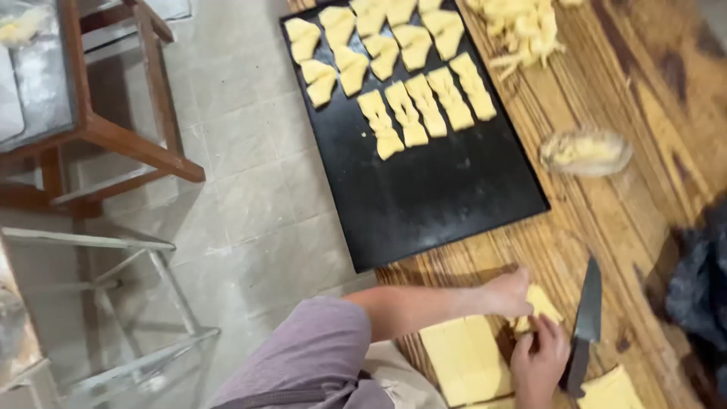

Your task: Cutting dough into squares and folding them into star-shaped pastries before placing them on a baking sheet.

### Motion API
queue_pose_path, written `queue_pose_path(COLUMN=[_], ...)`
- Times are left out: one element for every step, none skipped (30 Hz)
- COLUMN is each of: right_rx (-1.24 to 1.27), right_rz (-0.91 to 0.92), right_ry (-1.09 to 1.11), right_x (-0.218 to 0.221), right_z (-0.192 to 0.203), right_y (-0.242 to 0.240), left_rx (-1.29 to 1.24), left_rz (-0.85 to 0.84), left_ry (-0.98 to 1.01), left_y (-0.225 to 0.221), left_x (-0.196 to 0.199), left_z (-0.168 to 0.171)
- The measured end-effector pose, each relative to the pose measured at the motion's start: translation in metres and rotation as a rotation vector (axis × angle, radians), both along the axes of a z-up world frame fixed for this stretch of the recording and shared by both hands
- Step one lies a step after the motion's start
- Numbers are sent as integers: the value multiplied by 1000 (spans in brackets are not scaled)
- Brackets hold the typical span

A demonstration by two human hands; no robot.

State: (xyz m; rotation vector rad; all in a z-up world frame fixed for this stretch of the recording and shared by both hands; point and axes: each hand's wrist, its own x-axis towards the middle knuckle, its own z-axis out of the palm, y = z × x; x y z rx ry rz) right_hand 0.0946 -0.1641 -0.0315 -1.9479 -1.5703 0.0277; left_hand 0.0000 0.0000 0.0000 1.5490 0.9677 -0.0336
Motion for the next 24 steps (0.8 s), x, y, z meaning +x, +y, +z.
queue_pose_path(right_rx=[19,24,29,49,49,50,68,10,-51,-36,9,53,62,95,121,124,68,12,6,-11,-26,-31,-59,-87], right_rz=[4,-2,-16,-18,-44,-69,-63,-117,-182,-186,-212,-237,-236,-212,-189,-191,-243,-294,-301,-335,-374,-385,-396,-407], right_ry=[-11,-2,11,2,-15,-32,-38,-22,-2,-5,46,98,87,190,288,272,341,409,399,429,461,452,461,470], right_x=[-3,-4,-7,-6,-5,-4,-4,-4,-6,-8,-7,-6,-6,-6,-3,-1,-4,-7,-12,-16,-22,-23,-24,-24], right_z=[-4,-9,-14,-19,-26,-33,-36,-38,-42,-47,-52,-57,-57,-58,-58,-55,-52,-50,-40,-31,-22,-18,-15,-12], right_y=[1,2,2,-4,-3,-1,0,2,1,0,1,2,4,6,5,6,5,5,8,10,12,14,17,20], left_rx=[19,91,164,184,188,193,211,217,219,233,173,112,119,150,172,170,129,89,79,98,116,103,97,91], left_rz=[4,-17,-46,-48,-40,-33,-28,-58,-99,-104,-33,36,36,85,133,131,88,45,42,63,82,75,95,115], left_ry=[-11,-35,-56,-65,-136,-208,-214,-248,-279,-283,-322,-361,-372,-503,-638,-654,-560,-466,-475,-544,-611,-619,-595,-570], left_y=[0,1,1,-4,-2,0,0,0,-3,-7,-10,-12,-14,-14,-17,-15,-15,-14,-12,-10,-9,-10,-9,-8], left_x=[1,3,6,4,-1,-5,-15,-24,-35,-43,-49,-56,-51,-45,-35,-37,-43,-49,-44,-39,-35,-35,-35,-35], left_z=[-16,-31,-48,-50,-51,-53,-34,-15,3,11,19,26,-2,-31,-60,-51,-43,-35,-47,-59,-70,-69,-69,-69])
